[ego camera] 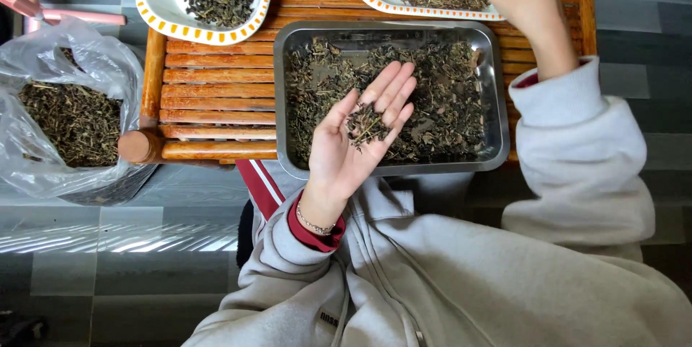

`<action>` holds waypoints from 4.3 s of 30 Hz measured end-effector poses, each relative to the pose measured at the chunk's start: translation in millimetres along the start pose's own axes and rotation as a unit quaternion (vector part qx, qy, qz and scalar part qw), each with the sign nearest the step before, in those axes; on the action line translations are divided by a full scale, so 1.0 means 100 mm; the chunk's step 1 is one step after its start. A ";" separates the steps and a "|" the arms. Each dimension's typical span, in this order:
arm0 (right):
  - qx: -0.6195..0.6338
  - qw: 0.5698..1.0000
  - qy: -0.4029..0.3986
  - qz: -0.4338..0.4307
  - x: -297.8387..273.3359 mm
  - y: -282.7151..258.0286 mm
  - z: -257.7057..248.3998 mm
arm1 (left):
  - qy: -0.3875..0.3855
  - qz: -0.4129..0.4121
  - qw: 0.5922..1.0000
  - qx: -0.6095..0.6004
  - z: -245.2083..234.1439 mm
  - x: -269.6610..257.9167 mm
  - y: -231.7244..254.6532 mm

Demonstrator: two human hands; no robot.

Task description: Sorting dried tea leaves by hand to remove stems and impurities

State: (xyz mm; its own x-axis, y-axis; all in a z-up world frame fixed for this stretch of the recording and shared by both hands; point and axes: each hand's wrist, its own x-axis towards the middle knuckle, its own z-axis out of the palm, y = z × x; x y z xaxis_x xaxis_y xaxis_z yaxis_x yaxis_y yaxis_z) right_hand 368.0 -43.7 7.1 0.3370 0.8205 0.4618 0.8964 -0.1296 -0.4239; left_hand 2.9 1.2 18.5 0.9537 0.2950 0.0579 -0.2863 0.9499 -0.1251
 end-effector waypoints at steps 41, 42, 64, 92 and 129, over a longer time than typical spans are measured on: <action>0.118 0.923 -0.226 -0.289 -0.42 -2.51 -0.44 | -0.004 -0.029 0.995 -0.100 -0.38 0.01 0.02; 0.128 0.924 -0.225 -0.281 -0.43 -2.52 -0.44 | -0.003 -0.030 0.995 -0.097 -0.39 0.01 0.02; 0.061 0.945 -0.197 -0.252 -0.41 -2.32 -0.48 | 0.163 0.079 0.976 0.119 0.04 0.06 -0.06; 0.002 0.963 -0.129 -0.235 -0.41 -2.34 -0.50 | 0.092 0.115 0.982 0.114 -0.57 0.08 0.06; 0.198 0.965 -0.126 -0.117 -0.33 -2.06 -0.42 | 0.133 0.093 0.982 0.096 -0.17 0.11 -0.06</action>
State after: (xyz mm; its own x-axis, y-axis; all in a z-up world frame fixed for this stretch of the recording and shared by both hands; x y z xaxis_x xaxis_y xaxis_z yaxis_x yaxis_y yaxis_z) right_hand 184.2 -67.9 112.2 0.0138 0.9171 0.3985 0.7420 0.2577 -0.6189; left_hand 16.8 -2.7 2.8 0.8661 0.4527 -0.2120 -0.4460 0.8913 0.0810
